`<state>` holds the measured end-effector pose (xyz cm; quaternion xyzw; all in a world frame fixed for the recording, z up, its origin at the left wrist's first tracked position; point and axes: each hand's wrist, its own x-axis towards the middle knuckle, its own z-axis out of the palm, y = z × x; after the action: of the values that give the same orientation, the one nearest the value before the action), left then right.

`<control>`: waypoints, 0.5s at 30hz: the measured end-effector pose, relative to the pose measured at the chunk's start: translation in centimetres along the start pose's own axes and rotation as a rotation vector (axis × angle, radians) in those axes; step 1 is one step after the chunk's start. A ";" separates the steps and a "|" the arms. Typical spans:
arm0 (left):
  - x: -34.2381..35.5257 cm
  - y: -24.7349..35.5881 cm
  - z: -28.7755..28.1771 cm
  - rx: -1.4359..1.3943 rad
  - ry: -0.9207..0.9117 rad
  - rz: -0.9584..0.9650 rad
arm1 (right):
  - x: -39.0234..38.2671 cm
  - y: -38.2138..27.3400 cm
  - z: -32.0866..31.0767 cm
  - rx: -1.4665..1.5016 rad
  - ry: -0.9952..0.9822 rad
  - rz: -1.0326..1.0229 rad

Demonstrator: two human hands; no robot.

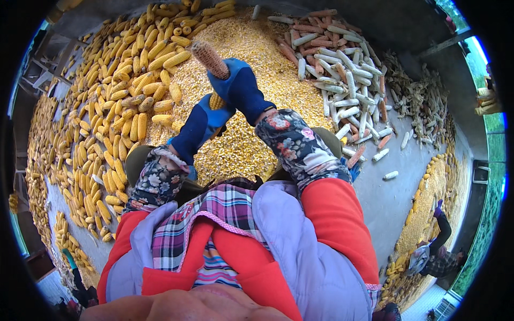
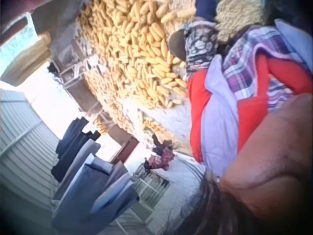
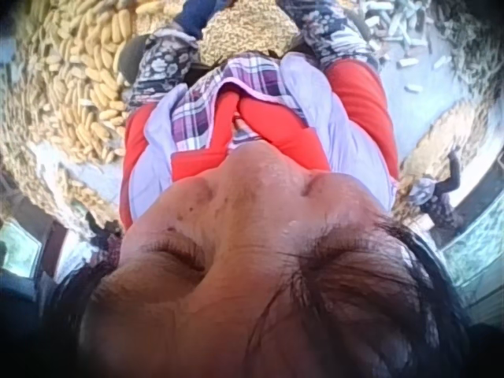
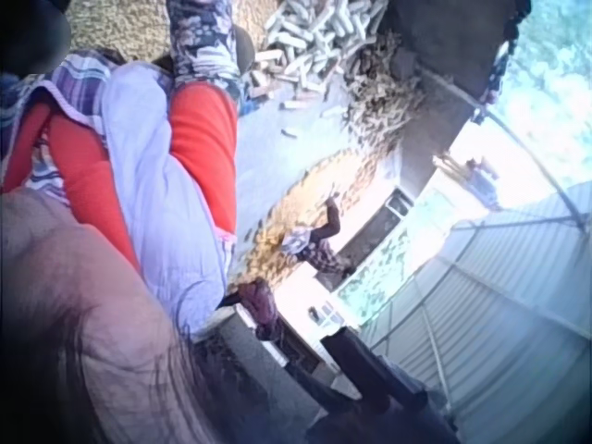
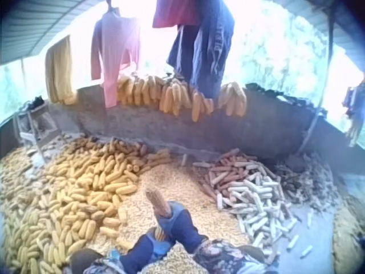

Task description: The person sits among piles of corn and uses a handheld corn sheller to remove kernels from cobs one by one. Kernels fall into a central pile while stripped cobs are tossed aside.

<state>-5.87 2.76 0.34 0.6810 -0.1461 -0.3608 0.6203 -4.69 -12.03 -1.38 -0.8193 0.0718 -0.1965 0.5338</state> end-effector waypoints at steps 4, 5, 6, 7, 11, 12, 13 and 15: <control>-0.7 0.9 -0.1 -0.114 -0.015 -0.176 | 1.8 -0.2 -1.7 0.419 0.007 0.293; -1.0 0.8 -0.8 -0.164 -0.002 -0.186 | 2.2 -1.2 -2.6 0.568 -0.068 0.343; -1.0 0.8 -1.4 -0.203 -0.058 -0.139 | 2.9 -1.6 -3.5 0.624 -0.134 0.251; -1.0 1.1 -1.9 -0.167 -0.040 -0.148 | 2.7 -2.0 -4.0 0.530 -0.182 0.270; 0.0 0.7 -1.9 -0.272 -0.069 -0.064 | 0.3 -2.5 -3.0 0.030 -0.211 -0.271; -0.2 0.6 -1.4 -0.311 -0.060 -0.011 | -0.5 -2.2 -2.0 -0.320 -0.052 -0.522; 0.3 -0.2 -0.9 -0.245 -0.051 0.014 | -0.3 -1.5 -1.1 -0.194 -0.022 -0.508; 0.7 1.0 0.3 -0.007 -0.029 0.034 | 0.3 -1.2 -1.4 0.012 -0.048 -0.105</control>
<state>-5.39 1.91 1.07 0.6710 -0.1655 -0.3604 0.6264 -5.04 -12.82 0.23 -0.8233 0.0146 -0.2048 0.5291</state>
